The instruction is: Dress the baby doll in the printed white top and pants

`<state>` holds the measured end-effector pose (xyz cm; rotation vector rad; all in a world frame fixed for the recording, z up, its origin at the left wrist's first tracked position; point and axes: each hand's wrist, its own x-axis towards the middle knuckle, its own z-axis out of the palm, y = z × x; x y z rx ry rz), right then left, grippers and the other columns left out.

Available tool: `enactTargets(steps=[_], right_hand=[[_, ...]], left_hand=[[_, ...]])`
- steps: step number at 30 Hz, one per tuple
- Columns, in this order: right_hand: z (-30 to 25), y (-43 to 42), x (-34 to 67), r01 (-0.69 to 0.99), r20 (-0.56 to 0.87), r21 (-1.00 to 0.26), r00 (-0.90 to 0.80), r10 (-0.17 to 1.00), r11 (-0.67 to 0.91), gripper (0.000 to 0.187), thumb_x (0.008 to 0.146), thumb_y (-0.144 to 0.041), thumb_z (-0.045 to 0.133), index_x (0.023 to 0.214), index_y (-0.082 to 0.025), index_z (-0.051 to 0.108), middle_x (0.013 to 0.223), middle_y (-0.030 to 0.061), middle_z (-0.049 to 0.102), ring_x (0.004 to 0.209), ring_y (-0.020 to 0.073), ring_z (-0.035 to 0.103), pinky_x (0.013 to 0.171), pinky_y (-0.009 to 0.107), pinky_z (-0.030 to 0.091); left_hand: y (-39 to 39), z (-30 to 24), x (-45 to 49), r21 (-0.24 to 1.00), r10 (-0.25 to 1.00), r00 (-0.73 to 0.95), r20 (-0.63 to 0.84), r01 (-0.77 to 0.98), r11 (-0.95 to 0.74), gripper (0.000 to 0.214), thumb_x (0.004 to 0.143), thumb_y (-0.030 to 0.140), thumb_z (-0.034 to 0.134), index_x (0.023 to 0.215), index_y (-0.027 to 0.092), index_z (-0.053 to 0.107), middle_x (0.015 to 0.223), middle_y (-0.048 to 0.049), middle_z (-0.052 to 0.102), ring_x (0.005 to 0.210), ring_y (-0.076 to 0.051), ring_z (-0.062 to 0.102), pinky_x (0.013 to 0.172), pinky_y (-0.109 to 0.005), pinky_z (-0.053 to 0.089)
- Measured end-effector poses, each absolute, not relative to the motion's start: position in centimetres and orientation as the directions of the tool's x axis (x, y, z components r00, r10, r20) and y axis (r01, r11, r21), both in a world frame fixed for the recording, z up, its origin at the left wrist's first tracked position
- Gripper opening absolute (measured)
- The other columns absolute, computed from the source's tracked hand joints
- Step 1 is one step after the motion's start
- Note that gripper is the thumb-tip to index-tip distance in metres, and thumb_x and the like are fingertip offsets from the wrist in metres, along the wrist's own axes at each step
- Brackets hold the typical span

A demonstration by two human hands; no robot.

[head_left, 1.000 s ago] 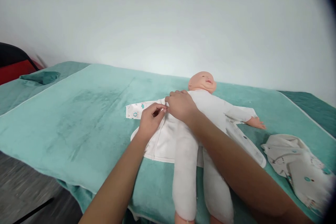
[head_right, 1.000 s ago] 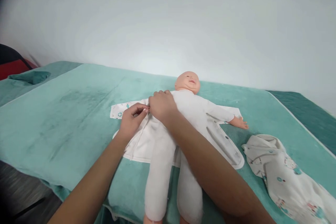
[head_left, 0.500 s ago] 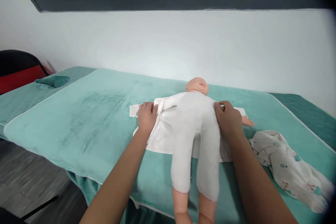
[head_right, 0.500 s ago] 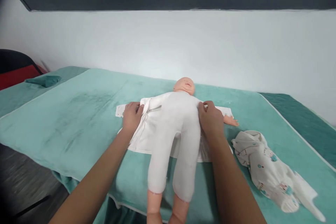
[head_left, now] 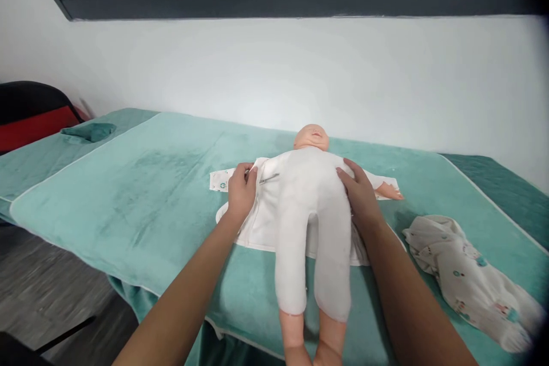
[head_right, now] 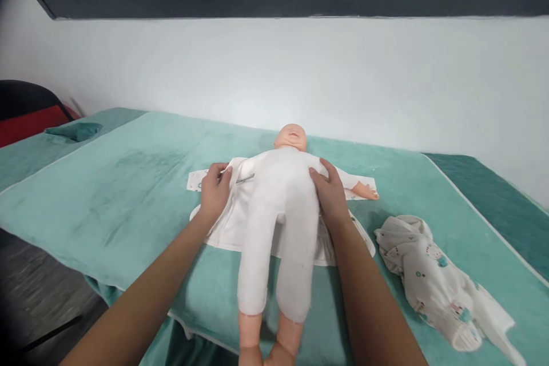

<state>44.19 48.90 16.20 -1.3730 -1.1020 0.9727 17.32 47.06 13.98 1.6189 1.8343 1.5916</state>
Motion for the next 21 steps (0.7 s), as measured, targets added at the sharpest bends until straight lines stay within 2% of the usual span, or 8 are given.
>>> enactTargets(steps=[2, 5, 9, 12, 14, 17, 21], right_hand=[[15.9, 48.7, 43.9, -0.016, 0.019, -1.000, 0.155, 0.988, 0.021, 0.073, 0.076, -0.052, 0.071, 0.141, -0.026, 0.050, 0.099, 0.0046, 0.072, 0.087, 0.0236, 0.067, 0.073, 0.035, 0.056], [15.4, 48.7, 43.6, -0.149, 0.041, -0.988, 0.056, 0.998, 0.049, 0.076, 0.074, -0.049, 0.074, 0.142, -0.027, 0.047, 0.086, -0.0004, 0.069, 0.079, 0.0197, 0.066, 0.070, 0.032, 0.055], [15.3, 48.7, 43.2, -0.215, 0.041, -0.976, -0.099, 0.994, 0.019, 0.075, 0.075, -0.044, 0.076, 0.142, -0.028, 0.047, 0.078, -0.0052, 0.064, 0.073, 0.0141, 0.062, 0.067, 0.026, 0.051], [15.3, 48.7, 43.1, -0.206, 0.023, -0.978, -0.179, 0.984, -0.015, 0.078, 0.075, -0.044, 0.075, 0.144, -0.026, 0.044, 0.078, -0.0051, 0.064, 0.073, 0.0139, 0.061, 0.066, 0.025, 0.049], [15.2, 48.8, 43.1, -0.170, 0.004, -0.985, -0.167, 0.986, -0.025, 0.078, 0.075, -0.046, 0.074, 0.143, -0.025, 0.045, 0.078, -0.0043, 0.065, 0.071, 0.0146, 0.060, 0.064, 0.025, 0.049], [14.9, 49.1, 43.2, -0.111, -0.012, -0.994, -0.124, 0.992, -0.026, 0.075, 0.075, -0.049, 0.073, 0.141, -0.025, 0.048, 0.081, -0.0026, 0.067, 0.073, 0.0159, 0.061, 0.065, 0.027, 0.050], [14.7, 49.2, 43.4, -0.087, -0.010, -0.996, -0.130, 0.991, -0.021, 0.074, 0.076, -0.050, 0.072, 0.142, -0.027, 0.047, 0.088, -0.0002, 0.069, 0.082, 0.0193, 0.064, 0.071, 0.030, 0.053]], left_hand=[[47.4, 15.0, 18.2, 0.906, 0.840, -0.413, 0.352, 0.377, -0.195, 0.020, 0.091, 0.041, 0.052, 0.090, 0.022, 0.058, 0.081, 0.0006, 0.061, 0.078, -0.016, 0.055, 0.074, -0.028, 0.042], [48.3, 16.8, 19.5, 0.961, 0.867, -0.434, 0.245, 0.228, -0.158, 0.017, 0.089, 0.039, 0.055, 0.086, 0.022, 0.057, 0.074, 0.0027, 0.056, 0.069, -0.014, 0.049, 0.067, -0.027, 0.039], [49.7, 19.5, 21.3, 0.965, 0.877, -0.434, 0.204, 0.239, -0.106, 0.012, 0.089, 0.032, 0.055, 0.084, 0.022, 0.056, 0.070, 0.0025, 0.054, 0.064, -0.014, 0.046, 0.064, -0.027, 0.036], [49.9, 21.5, 22.5, 0.957, 0.897, -0.395, 0.199, 0.274, -0.091, 0.011, 0.088, 0.030, 0.056, 0.081, 0.021, 0.056, 0.067, 0.0025, 0.053, 0.061, -0.014, 0.046, 0.063, -0.028, 0.036], [49.1, 22.8, 23.1, 0.954, 0.938, -0.300, 0.173, 0.287, -0.084, 0.011, 0.086, 0.027, 0.057, 0.078, 0.020, 0.057, 0.069, 0.0011, 0.057, 0.064, -0.014, 0.051, 0.066, -0.029, 0.039], [46.7, 24.9, 23.7, 0.964, 0.994, -0.062, 0.094, 0.255, -0.075, 0.011, 0.084, 0.023, 0.058, 0.074, 0.018, 0.058, 0.080, -0.0040, 0.069, 0.076, -0.017, 0.062, 0.073, -0.030, 0.045], [42.5, 27.0, 23.2, 0.977, 0.986, 0.167, -0.007, 0.212, -0.029, 0.018, 0.087, 0.037, 0.057, 0.083, 0.019, 0.059, 0.101, -0.0075, 0.073, 0.076, -0.019, 0.068, 0.057, -0.026, 0.044]])
